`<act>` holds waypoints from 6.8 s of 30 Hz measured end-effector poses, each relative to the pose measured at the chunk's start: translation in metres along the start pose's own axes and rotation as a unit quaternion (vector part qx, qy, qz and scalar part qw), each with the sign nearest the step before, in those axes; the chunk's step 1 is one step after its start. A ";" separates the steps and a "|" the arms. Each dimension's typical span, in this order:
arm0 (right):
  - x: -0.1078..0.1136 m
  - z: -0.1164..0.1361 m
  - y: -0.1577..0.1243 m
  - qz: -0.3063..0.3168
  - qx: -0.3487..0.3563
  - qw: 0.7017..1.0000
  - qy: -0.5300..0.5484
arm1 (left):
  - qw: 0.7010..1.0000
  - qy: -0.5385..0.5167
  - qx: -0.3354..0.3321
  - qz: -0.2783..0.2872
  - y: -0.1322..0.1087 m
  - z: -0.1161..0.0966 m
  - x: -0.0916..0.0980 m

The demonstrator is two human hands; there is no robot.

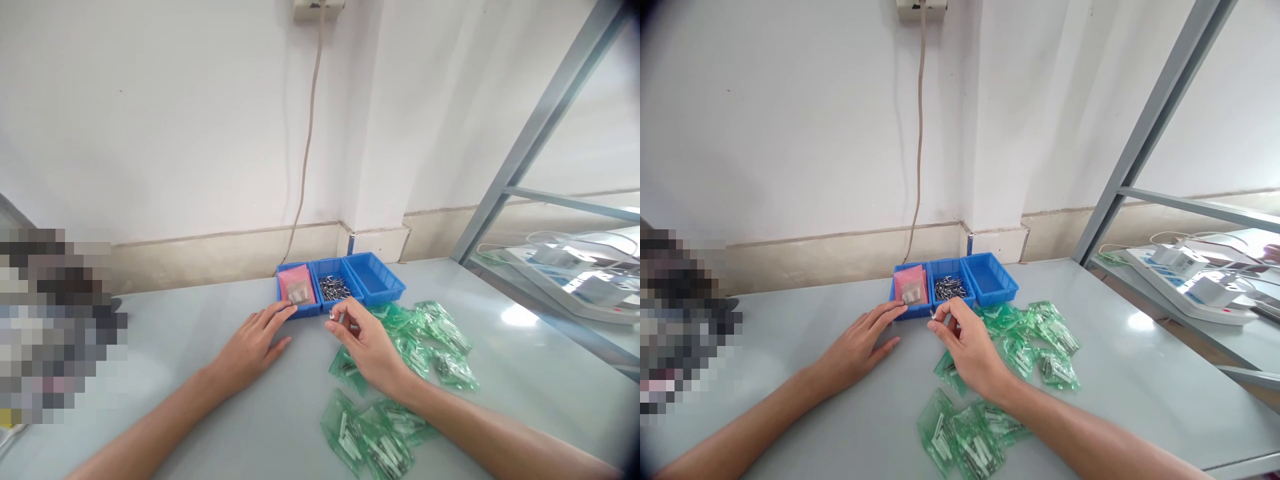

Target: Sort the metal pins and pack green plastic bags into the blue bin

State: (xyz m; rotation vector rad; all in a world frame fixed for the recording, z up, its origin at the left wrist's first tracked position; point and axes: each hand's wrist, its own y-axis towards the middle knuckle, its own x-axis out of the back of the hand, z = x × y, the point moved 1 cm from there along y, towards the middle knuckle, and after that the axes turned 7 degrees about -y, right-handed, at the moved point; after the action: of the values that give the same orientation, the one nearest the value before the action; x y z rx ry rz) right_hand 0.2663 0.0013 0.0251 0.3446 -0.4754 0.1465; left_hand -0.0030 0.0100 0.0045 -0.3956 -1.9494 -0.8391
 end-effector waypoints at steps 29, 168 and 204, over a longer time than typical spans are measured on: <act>0.000 -0.003 -0.002 0.000 -0.008 1.000 0.023 | 1.000 0.006 -0.005 -0.005 0.000 0.000 0.001; 0.006 0.005 0.000 -0.046 0.045 0.998 -0.009 | 1.000 0.007 -0.001 -0.005 0.002 -0.002 0.001; 0.003 0.004 0.000 -0.041 0.017 0.998 0.046 | 1.000 0.009 -0.003 -0.005 0.002 -0.003 0.002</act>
State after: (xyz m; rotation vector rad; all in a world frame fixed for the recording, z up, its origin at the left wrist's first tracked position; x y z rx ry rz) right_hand 0.2669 0.0005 0.0298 0.3896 -0.3683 0.0899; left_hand -0.0003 0.0092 0.0081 -0.3810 -1.9348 -0.8535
